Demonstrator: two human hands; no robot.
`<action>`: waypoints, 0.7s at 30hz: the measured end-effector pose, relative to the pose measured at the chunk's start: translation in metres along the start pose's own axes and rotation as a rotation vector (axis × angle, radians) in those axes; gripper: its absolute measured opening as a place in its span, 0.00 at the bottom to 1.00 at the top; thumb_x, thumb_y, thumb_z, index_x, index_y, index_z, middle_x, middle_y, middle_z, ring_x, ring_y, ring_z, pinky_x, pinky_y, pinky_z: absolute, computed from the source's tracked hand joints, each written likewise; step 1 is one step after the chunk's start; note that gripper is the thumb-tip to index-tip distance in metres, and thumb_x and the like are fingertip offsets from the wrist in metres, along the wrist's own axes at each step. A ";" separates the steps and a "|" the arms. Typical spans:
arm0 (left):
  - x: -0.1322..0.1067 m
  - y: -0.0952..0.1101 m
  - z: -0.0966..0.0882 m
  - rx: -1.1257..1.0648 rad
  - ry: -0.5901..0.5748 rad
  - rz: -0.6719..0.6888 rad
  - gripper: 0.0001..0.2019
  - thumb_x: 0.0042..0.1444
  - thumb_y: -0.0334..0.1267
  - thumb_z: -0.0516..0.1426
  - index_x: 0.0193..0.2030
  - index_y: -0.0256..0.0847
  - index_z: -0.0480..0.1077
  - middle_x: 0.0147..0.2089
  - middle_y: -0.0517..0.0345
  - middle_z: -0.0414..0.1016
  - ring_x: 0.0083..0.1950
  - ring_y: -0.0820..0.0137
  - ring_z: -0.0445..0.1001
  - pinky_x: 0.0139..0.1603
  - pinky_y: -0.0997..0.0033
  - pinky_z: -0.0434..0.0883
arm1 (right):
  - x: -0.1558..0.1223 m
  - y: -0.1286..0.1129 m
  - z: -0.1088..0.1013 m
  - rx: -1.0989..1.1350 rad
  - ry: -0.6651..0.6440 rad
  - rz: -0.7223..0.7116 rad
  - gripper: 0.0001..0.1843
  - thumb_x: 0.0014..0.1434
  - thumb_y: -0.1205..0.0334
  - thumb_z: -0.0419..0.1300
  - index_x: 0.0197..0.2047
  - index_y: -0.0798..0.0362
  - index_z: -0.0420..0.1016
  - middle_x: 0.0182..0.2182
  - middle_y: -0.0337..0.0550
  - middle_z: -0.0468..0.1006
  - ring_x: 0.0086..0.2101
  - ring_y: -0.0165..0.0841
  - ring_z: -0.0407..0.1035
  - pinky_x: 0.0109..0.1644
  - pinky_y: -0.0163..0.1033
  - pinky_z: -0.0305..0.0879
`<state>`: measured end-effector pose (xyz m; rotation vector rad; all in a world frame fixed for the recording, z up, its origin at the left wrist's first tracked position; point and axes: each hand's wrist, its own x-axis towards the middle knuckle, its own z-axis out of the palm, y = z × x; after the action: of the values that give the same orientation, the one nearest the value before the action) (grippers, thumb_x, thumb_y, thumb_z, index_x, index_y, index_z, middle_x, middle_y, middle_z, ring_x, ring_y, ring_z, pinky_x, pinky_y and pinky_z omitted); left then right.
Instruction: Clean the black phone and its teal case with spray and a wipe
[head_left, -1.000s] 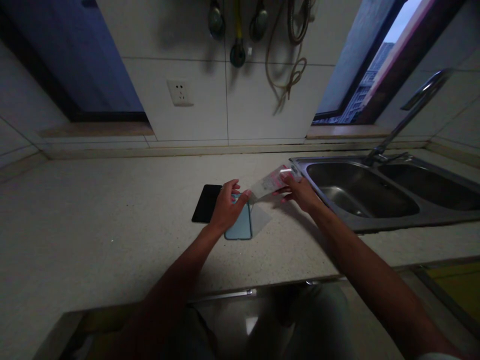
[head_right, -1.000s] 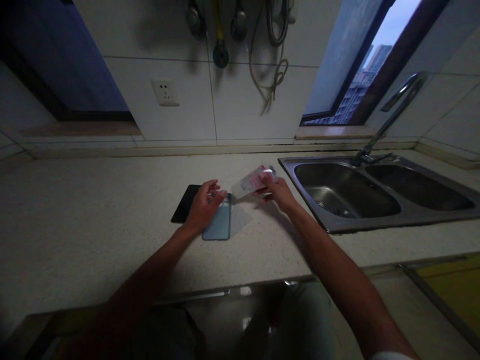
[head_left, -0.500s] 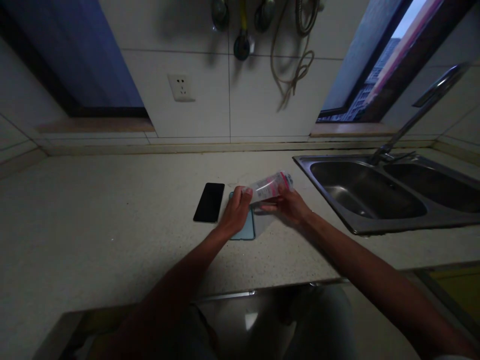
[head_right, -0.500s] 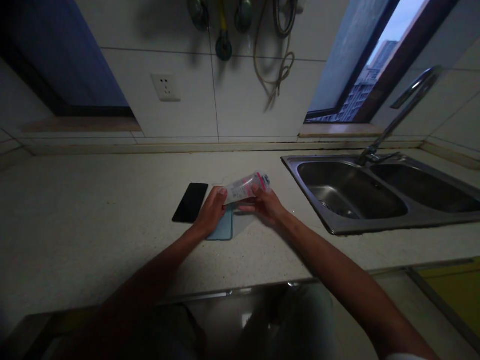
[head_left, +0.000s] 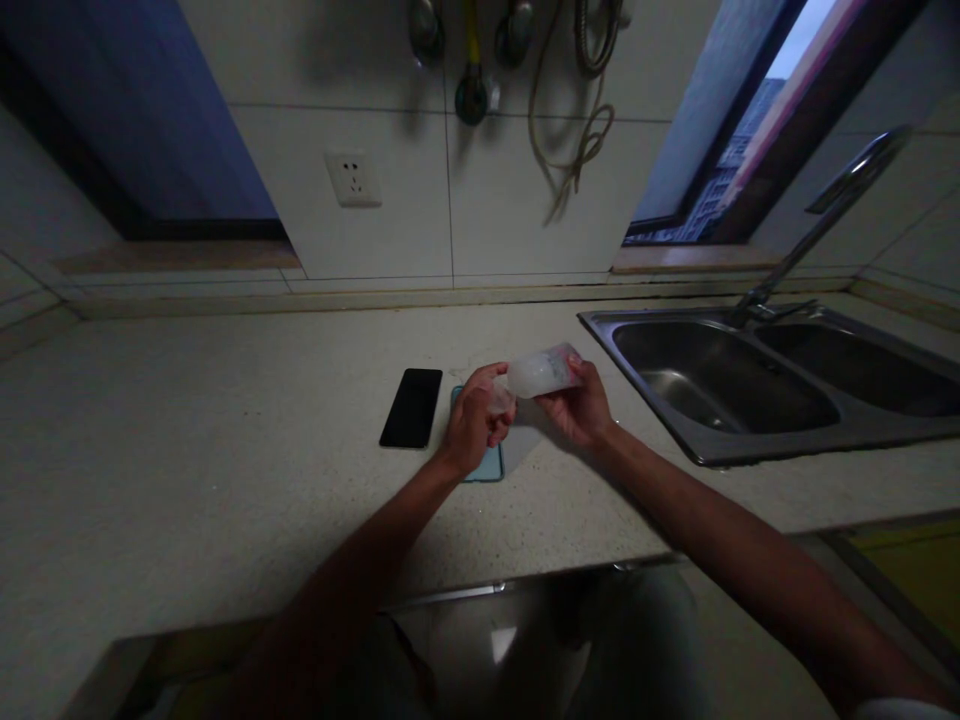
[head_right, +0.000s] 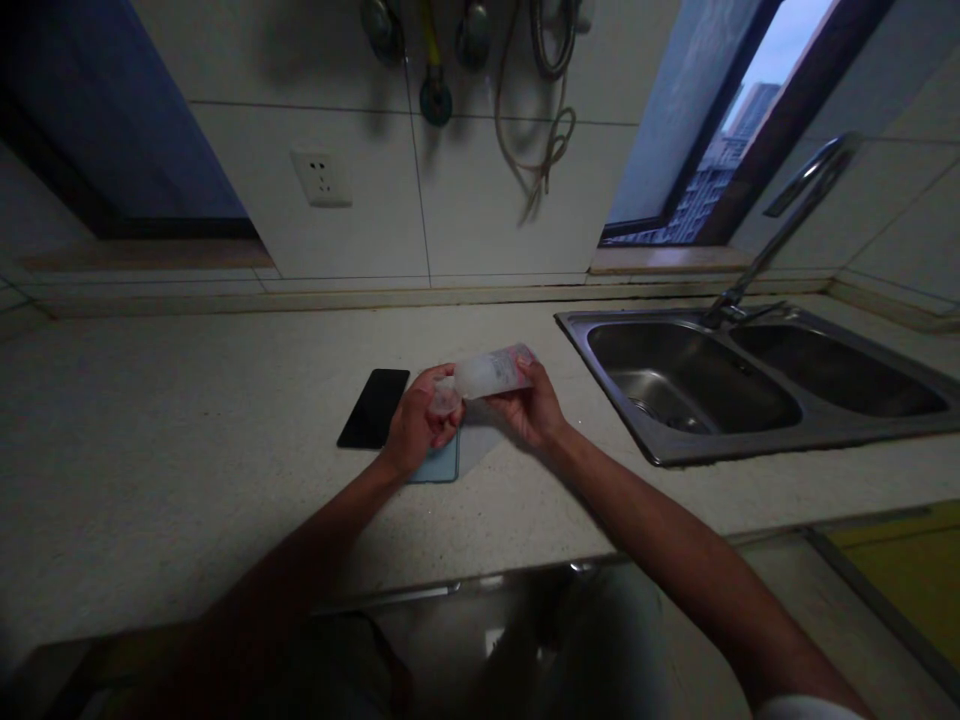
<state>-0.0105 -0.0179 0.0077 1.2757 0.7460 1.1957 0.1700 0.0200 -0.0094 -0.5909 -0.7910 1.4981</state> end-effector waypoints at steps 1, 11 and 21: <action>-0.001 0.000 -0.001 0.054 -0.006 0.015 0.33 0.61 0.65 0.45 0.60 0.40 0.63 0.27 0.64 0.68 0.16 0.78 0.55 0.18 0.75 0.54 | 0.001 -0.001 -0.001 0.025 0.004 -0.002 0.22 0.49 0.48 0.71 0.43 0.46 0.70 0.37 0.39 0.81 0.39 0.36 0.78 0.36 0.38 0.81; 0.002 -0.005 -0.014 1.321 -0.109 0.267 0.20 0.60 0.51 0.59 0.51 0.40 0.78 0.59 0.40 0.70 0.62 0.50 0.65 0.63 0.49 0.62 | 0.018 -0.030 -0.028 -0.025 0.040 -0.094 0.20 0.55 0.43 0.65 0.44 0.46 0.73 0.38 0.37 0.82 0.26 0.27 0.74 0.28 0.34 0.76; 0.007 -0.013 0.011 0.932 -0.125 0.283 0.07 0.60 0.37 0.60 0.32 0.44 0.79 0.51 0.49 0.78 0.59 0.56 0.70 0.62 0.48 0.64 | 0.016 -0.036 -0.022 0.052 -0.046 -0.123 0.21 0.55 0.42 0.66 0.46 0.46 0.73 0.34 0.35 0.80 0.26 0.26 0.69 0.27 0.31 0.72</action>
<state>0.0048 -0.0130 -0.0016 2.2585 1.1113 0.9818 0.2087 0.0384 0.0058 -0.4622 -0.8072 1.4189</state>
